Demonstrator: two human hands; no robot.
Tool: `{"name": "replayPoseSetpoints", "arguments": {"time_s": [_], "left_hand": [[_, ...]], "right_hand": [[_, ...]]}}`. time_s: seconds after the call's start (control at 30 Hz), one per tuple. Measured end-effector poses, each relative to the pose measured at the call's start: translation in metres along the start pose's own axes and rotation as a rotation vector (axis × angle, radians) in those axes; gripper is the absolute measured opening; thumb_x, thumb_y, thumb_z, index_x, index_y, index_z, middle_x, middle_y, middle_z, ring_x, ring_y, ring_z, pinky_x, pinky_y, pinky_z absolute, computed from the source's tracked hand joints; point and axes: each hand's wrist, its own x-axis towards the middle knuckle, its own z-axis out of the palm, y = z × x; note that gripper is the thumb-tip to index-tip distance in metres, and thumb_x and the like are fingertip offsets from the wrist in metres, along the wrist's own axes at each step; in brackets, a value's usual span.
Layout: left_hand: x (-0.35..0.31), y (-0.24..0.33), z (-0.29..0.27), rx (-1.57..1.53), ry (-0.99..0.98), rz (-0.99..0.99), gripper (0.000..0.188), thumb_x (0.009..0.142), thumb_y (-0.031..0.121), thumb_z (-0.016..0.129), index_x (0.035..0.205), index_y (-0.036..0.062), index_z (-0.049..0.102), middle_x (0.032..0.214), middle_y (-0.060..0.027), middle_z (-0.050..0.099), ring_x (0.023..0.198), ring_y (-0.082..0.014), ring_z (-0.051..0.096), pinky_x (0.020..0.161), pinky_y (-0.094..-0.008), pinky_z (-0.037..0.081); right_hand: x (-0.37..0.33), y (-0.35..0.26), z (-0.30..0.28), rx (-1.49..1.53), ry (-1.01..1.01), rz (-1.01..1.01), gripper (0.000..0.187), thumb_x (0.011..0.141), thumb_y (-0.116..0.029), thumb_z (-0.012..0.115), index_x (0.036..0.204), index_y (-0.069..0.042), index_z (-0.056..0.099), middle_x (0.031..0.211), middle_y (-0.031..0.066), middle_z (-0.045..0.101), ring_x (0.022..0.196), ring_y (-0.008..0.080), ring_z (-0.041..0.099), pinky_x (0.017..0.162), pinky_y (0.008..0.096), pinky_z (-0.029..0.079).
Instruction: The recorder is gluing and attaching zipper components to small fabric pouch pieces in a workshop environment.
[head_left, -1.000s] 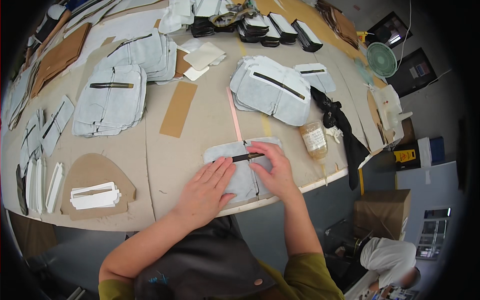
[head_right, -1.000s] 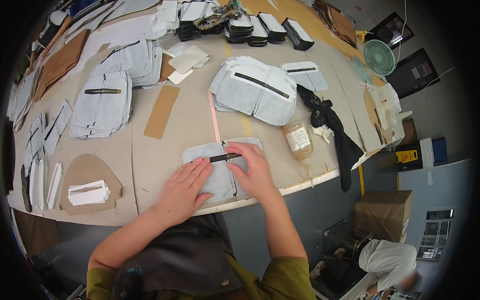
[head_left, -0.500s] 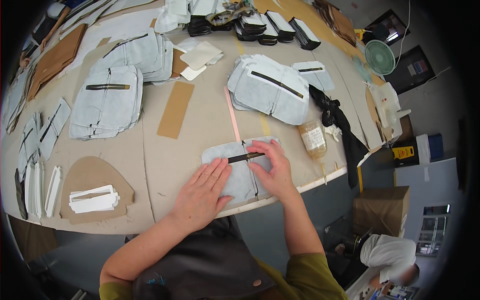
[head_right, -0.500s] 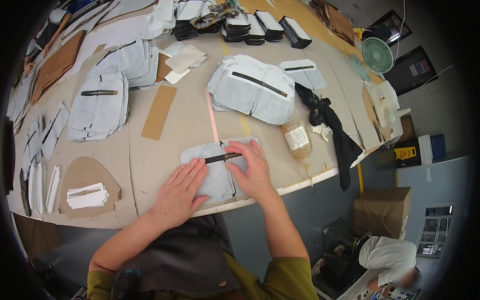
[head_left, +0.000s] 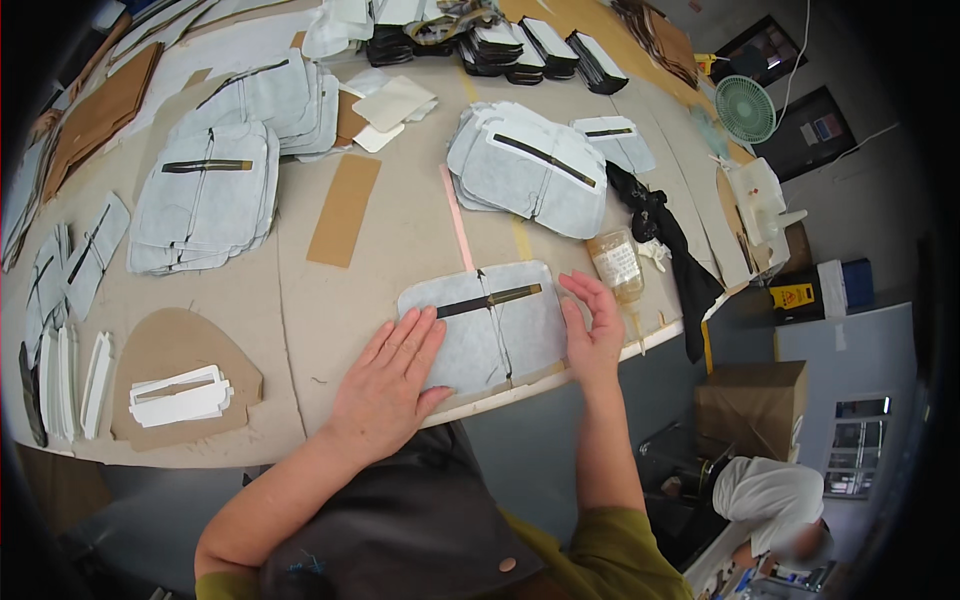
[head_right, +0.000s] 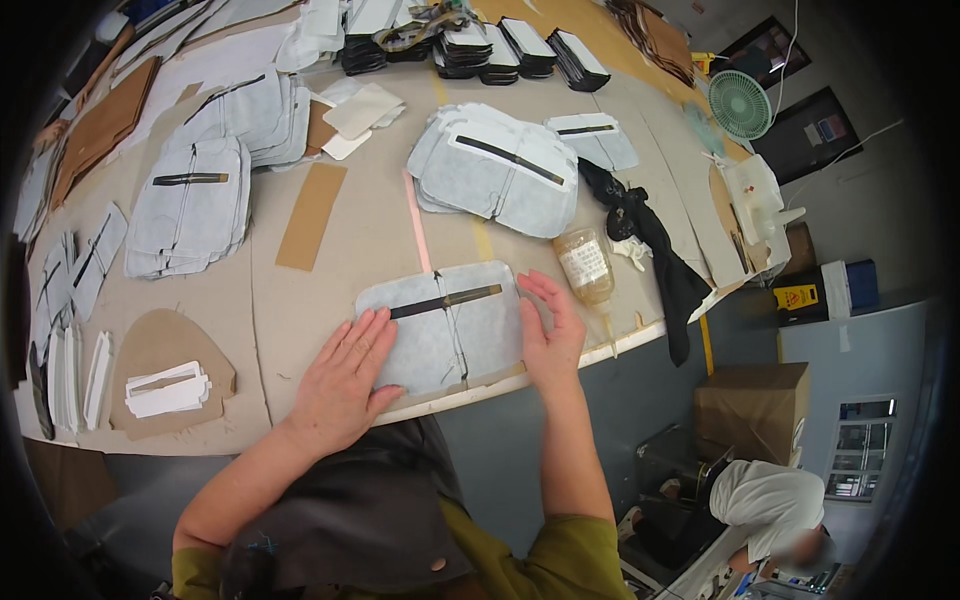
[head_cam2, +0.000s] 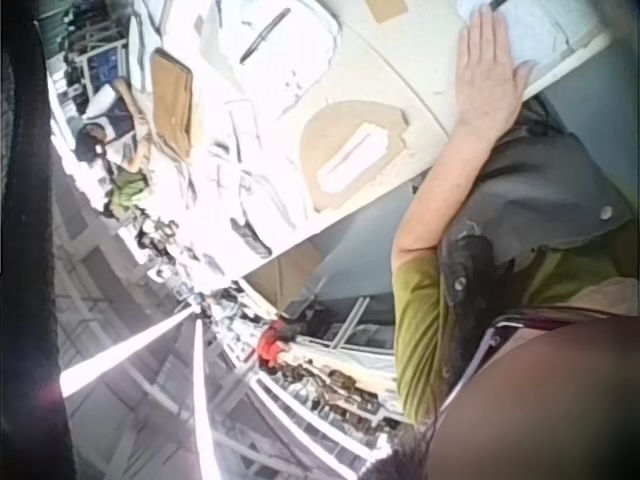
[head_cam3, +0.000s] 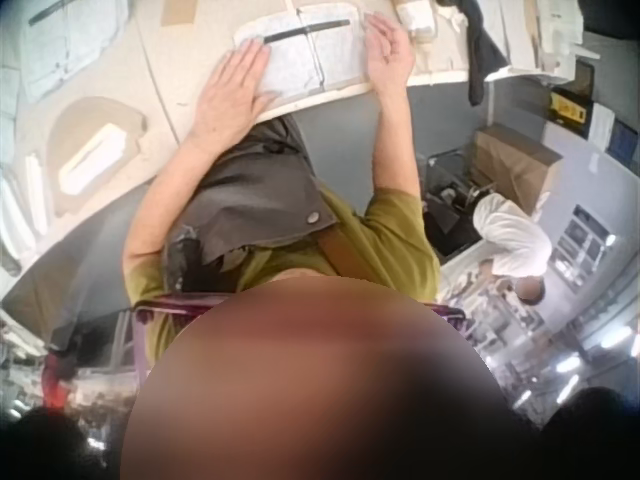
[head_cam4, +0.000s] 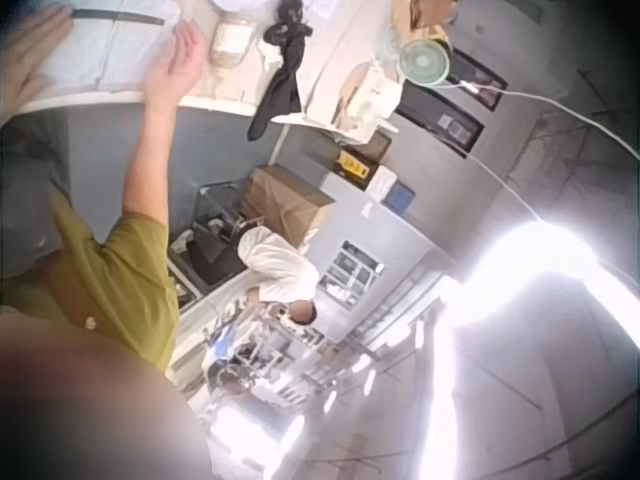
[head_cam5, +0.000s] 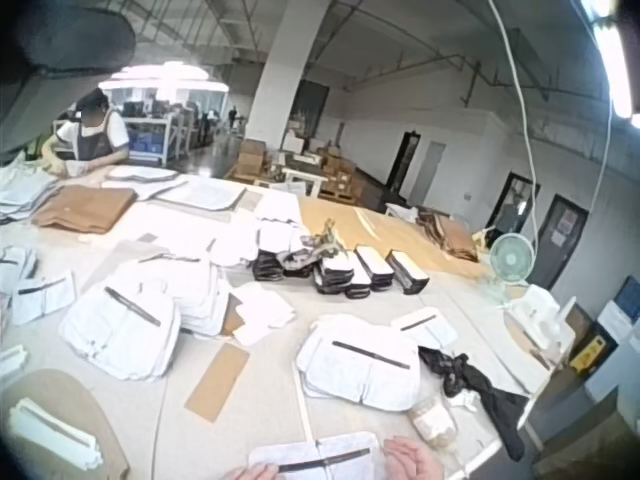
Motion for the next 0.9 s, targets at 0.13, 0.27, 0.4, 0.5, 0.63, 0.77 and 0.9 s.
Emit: {"name": "replayPoseSetpoints", "arguments": {"time_s": [0.13,0.27,0.4,0.5,0.63,0.77,0.9], "left_hand": [[-0.003,-0.005,0.001,-0.052,0.031,0.079,0.063,0.093,0.023,0.065,0.146,-0.0016,0.043,0.152,-0.0156,0.046,0.143,-0.0290,0.042,0.120,-0.0430,0.031],[-0.003,-0.002,0.002,-0.108,0.027,0.088,0.053,0.097,0.018,0.059,0.144,-0.0001,0.044,0.144,-0.0121,0.055,0.138,-0.0260,0.048,0.118,-0.0422,0.035],[-0.003,-0.004,0.003,-0.138,0.081,0.082,0.058,0.090,0.013,0.067,0.142,0.0000,0.047,0.139,-0.0145,0.058,0.134,-0.0282,0.052,0.115,-0.0441,0.039],[-0.004,-0.001,0.003,-0.125,0.090,0.104,0.057,0.090,0.013,0.067,0.142,0.0000,0.047,0.138,-0.0141,0.059,0.133,-0.0272,0.052,0.115,-0.0438,0.038],[-0.005,-0.005,0.003,-0.135,0.088,0.108,0.058,0.090,0.013,0.067,0.142,-0.0002,0.047,0.139,-0.0129,0.058,0.134,-0.0268,0.052,0.116,-0.0438,0.038],[-0.004,-0.005,0.004,-0.140,0.090,0.108,0.058,0.090,0.013,0.067,0.142,-0.0002,0.047,0.140,-0.0120,0.058,0.135,-0.0267,0.051,0.116,-0.0441,0.037],[-0.002,-0.003,0.003,-0.135,0.068,0.106,0.058,0.090,0.013,0.067,0.142,-0.0001,0.047,0.140,-0.0126,0.058,0.135,-0.0270,0.051,0.116,-0.0444,0.037]], "right_hand": [[-0.007,-0.032,0.004,0.069,-0.190,0.159,0.033,0.089,0.000,0.067,0.122,-0.002,0.064,0.109,0.0077,0.074,0.105,0.0159,0.065,0.097,0.0319,0.049],[-0.017,-0.051,0.026,-0.068,-0.259,-0.124,0.034,0.084,-0.001,0.072,0.118,-0.005,0.067,0.106,0.0064,0.073,0.104,0.0215,0.066,0.098,0.0367,0.049],[-0.025,-0.032,0.009,-0.481,-0.168,-0.342,0.036,0.078,-0.002,0.077,0.114,-0.007,0.070,0.100,0.0061,0.072,0.102,0.0250,0.065,0.100,0.0399,0.047],[-0.033,-0.010,-0.037,-0.527,0.123,-0.145,0.034,0.080,-0.002,0.077,0.113,-0.007,0.070,0.089,0.0061,0.070,0.095,0.0226,0.065,0.098,0.0376,0.048],[-0.029,-0.017,-0.030,-0.108,0.201,0.027,0.033,0.081,-0.001,0.077,0.113,-0.005,0.069,0.085,0.0038,0.069,0.087,0.0163,0.064,0.086,0.0308,0.051],[-0.026,-0.028,0.019,-0.153,-0.009,-0.060,0.034,0.083,0.001,0.075,0.116,-0.003,0.066,0.088,0.0010,0.067,0.087,0.0112,0.061,0.088,0.0265,0.049],[-0.015,-0.042,0.040,-0.257,-0.099,-0.160,0.040,0.076,0.000,0.076,0.114,-0.007,0.066,0.085,0.0003,0.065,0.080,0.0153,0.058,0.085,0.0311,0.045]]}}
